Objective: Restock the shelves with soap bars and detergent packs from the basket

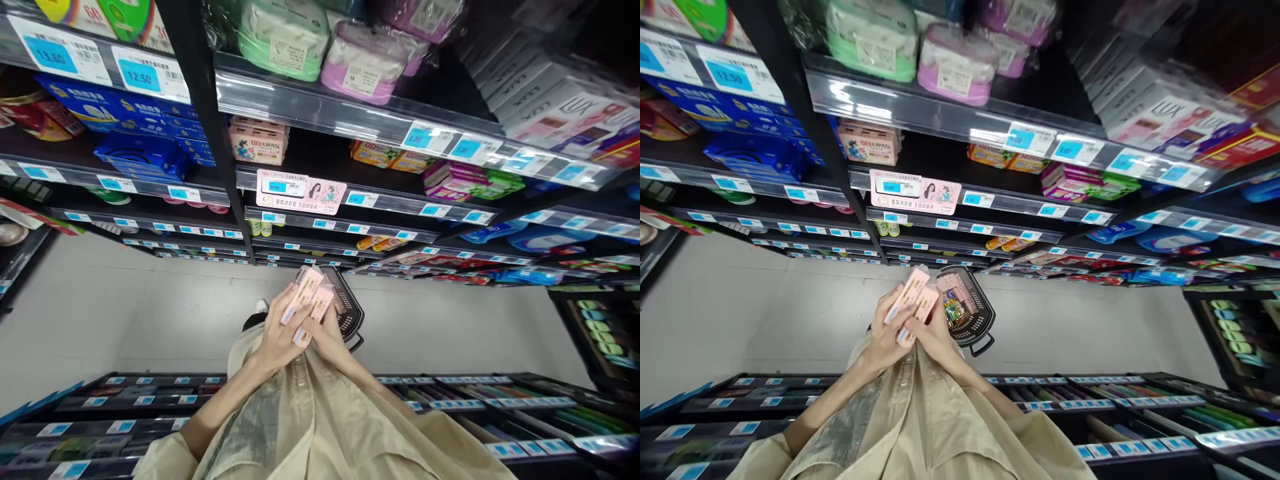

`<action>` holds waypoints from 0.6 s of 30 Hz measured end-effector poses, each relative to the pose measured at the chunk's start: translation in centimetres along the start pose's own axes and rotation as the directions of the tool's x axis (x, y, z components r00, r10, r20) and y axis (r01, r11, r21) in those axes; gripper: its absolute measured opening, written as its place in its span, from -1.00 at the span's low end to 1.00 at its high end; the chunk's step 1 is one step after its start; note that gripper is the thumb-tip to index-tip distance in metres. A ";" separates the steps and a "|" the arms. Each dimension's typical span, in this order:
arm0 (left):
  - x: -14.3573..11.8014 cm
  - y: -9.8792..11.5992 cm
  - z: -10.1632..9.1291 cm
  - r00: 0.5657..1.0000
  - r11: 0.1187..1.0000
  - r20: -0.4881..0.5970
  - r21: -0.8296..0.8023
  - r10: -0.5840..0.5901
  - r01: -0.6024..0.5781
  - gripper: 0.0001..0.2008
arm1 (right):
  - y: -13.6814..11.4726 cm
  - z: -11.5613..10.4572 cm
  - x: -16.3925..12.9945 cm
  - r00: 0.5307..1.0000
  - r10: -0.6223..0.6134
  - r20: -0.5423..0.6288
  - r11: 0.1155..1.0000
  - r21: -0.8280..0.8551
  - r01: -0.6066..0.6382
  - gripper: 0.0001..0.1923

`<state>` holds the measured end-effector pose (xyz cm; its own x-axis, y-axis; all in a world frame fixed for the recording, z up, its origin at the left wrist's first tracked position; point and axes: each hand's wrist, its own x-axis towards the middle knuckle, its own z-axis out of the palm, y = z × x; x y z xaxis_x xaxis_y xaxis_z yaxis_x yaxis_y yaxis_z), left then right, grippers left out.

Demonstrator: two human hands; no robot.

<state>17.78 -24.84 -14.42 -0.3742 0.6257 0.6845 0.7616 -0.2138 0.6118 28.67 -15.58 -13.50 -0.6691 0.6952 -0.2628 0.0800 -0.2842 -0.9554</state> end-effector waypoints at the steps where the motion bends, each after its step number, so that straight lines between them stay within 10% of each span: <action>1: 0.2 0.1 -0.1 0.999 1.000 -0.035 -0.014 0.002 -0.002 -0.39 | -0.4 0.0 0.1 0.999 0.009 0.044 1.000 -0.001 -0.009 -0.10; 6: 0.6 0.7 -1.7 0.934 0.907 -0.100 -0.294 -0.343 0.302 -0.53 | -4.2 -3.0 1.9 0.956 -0.025 0.292 0.999 -0.029 0.035 0.25; 10: -0.2 1.2 -2.3 0.802 0.571 0.165 -0.620 -0.574 0.537 -0.53 | -7.7 -6.2 3.6 0.906 -0.065 0.417 0.837 -0.471 0.278 0.26; 14: -1.3 2.2 -1.8 0.674 0.268 0.433 -0.684 -0.599 0.678 -0.50 | -9.5 -6.1 4.4 0.726 0.241 0.645 0.636 -0.670 0.384 0.07; 18: -1.1 2.7 -1.4 0.638 0.213 0.444 -0.691 -0.628 0.691 -0.51 | -9.8 -4.4 5.0 0.639 0.403 0.655 0.554 -0.731 0.399 0.03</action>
<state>19.48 -27.20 -13.00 -0.4823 0.8672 -0.1238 -0.4620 -0.1317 0.8771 27.80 -6.40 -6.01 -0.8791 -0.1030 -0.4653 0.3170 0.6025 -0.7324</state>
